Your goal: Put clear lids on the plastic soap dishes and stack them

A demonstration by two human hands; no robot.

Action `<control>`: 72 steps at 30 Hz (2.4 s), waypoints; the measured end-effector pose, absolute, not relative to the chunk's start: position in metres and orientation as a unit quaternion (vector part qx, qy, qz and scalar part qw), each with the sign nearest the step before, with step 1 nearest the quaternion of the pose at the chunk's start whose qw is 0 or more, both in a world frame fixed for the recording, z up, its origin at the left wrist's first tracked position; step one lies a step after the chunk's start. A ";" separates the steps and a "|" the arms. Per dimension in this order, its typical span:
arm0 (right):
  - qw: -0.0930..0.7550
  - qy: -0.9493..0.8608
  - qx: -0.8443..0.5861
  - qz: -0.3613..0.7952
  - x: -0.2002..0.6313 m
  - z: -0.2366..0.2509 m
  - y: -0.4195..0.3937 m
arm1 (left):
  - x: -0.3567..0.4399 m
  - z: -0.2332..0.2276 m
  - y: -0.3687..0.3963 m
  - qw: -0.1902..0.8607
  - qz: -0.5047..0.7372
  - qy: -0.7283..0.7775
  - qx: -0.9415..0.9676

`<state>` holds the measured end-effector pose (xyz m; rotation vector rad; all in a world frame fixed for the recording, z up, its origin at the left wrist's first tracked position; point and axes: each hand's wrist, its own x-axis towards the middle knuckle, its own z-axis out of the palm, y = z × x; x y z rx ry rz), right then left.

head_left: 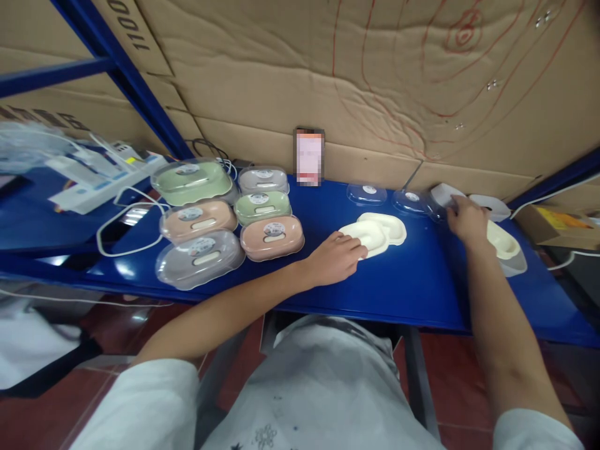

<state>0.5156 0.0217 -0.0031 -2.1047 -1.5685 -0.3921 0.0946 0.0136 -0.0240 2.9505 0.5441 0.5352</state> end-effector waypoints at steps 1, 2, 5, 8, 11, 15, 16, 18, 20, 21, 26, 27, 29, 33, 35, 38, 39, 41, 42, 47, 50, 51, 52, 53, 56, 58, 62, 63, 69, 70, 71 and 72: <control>0.237 -0.578 -0.767 -0.146 0.513 -0.005 0.024 | 0.094 -0.023 0.012 0.055 0.174 0.161 0.970; 0.234 -0.584 -0.762 -0.151 0.509 -0.006 0.026 | 0.093 -0.023 0.010 0.063 0.174 0.145 0.972; 0.227 -0.628 -0.725 -0.168 0.486 0.002 0.016 | 0.091 -0.020 0.007 0.078 0.173 0.115 0.975; 0.205 -0.704 -0.660 -0.163 0.441 0.011 -0.017 | 0.088 -0.013 0.007 0.078 0.174 0.105 0.976; 0.175 -0.768 -0.600 -0.143 0.380 0.008 -0.064 | 0.082 -0.003 0.010 0.082 0.215 0.132 0.964; 0.163 -0.815 -0.541 -0.130 0.315 -0.008 -0.107 | 0.076 0.004 0.014 0.118 0.241 0.153 0.951; 0.167 -0.821 -0.532 -0.121 0.306 -0.011 -0.111 | 0.076 0.002 0.015 0.127 0.231 0.150 0.953; 0.181 -0.830 -0.520 -0.096 0.295 -0.015 -0.112 | 0.075 -0.002 0.017 0.139 0.200 0.148 0.958; 0.197 -0.841 -0.500 -0.069 0.292 -0.016 -0.108 | 0.076 -0.006 0.019 0.137 0.172 0.153 0.963; 0.205 -0.846 -0.489 -0.060 0.292 -0.016 -0.106 | 0.076 -0.008 0.020 0.129 0.163 0.156 0.966; 0.215 -0.852 -0.475 -0.038 0.297 -0.025 -0.108 | 0.075 -0.009 0.021 0.080 0.145 0.163 0.973; 0.208 -0.853 -0.478 -0.031 0.297 -0.028 -0.111 | 0.075 -0.009 0.020 0.075 0.145 0.161 0.973; 0.191 -0.856 -0.480 -0.011 0.298 -0.029 -0.116 | 0.076 -0.010 0.019 0.073 0.145 0.161 0.974; 0.191 -0.853 -0.485 0.017 0.319 -0.007 -0.106 | 0.077 -0.011 0.016 0.101 0.141 0.166 0.971; 0.249 -0.816 -0.521 -0.016 0.347 0.011 -0.082 | 0.076 -0.012 0.017 0.123 0.143 0.164 0.968; 0.290 -0.698 -0.649 -0.088 0.401 0.023 -0.029 | 0.074 -0.013 0.020 0.154 0.156 0.161 0.962; 0.269 -0.658 -0.697 -0.094 0.417 0.022 -0.011 | 0.074 -0.014 0.022 0.164 0.159 0.162 0.960; 0.232 -0.601 -0.760 -0.081 0.443 0.012 0.018 | 0.073 -0.015 0.026 0.188 0.156 0.166 0.955; 0.223 -0.587 -0.775 -0.070 0.452 0.007 0.028 | 0.073 -0.015 0.028 0.201 0.152 0.167 0.953; 0.303 -0.623 -0.717 -0.076 0.455 0.002 0.021 | 0.073 -0.016 0.035 0.270 0.162 0.158 0.936; 0.339 -0.668 -0.656 -0.092 0.427 0.014 -0.020 | 0.073 -0.019 0.035 0.310 0.187 0.165 0.918; 0.340 -0.684 -0.639 -0.088 0.414 0.015 -0.037 | 0.074 -0.020 0.034 0.325 0.191 0.170 0.911; 0.335 -0.705 -0.619 -0.079 0.401 0.015 -0.055 | 0.074 -0.022 0.034 0.339 0.194 0.175 0.904; 0.330 -0.724 -0.602 -0.070 0.387 0.013 -0.071 | 0.074 -0.023 0.034 0.352 0.197 0.179 0.898; 0.305 -0.781 -0.544 -0.033 0.356 -0.003 -0.108 | 0.075 -0.026 0.034 0.365 0.210 0.184 0.888; 0.280 -0.816 -0.507 -0.004 0.344 -0.015 -0.116 | 0.075 -0.026 0.035 0.368 0.210 0.180 0.888; 0.254 -0.845 -0.470 0.027 0.337 -0.027 -0.110 | 0.074 -0.025 0.037 0.387 0.189 0.164 0.887; 0.253 -0.848 -0.465 0.029 0.336 -0.027 -0.107 | 0.074 -0.025 0.038 0.391 0.187 0.160 0.887; 0.245 -0.850 -0.465 0.015 0.331 -0.031 -0.102 | 0.072 -0.024 0.038 0.387 0.184 0.149 0.891; 0.246 -0.850 -0.465 0.012 0.330 -0.032 -0.103 | 0.072 -0.023 0.037 0.384 0.182 0.151 0.893; 0.246 -0.850 -0.465 0.010 0.330 -0.032 -0.103 | 0.072 -0.022 0.037 0.381 0.180 0.153 0.894; 0.246 -0.850 -0.466 0.009 0.331 -0.033 -0.103 | 0.072 -0.022 0.037 0.379 0.178 0.155 0.895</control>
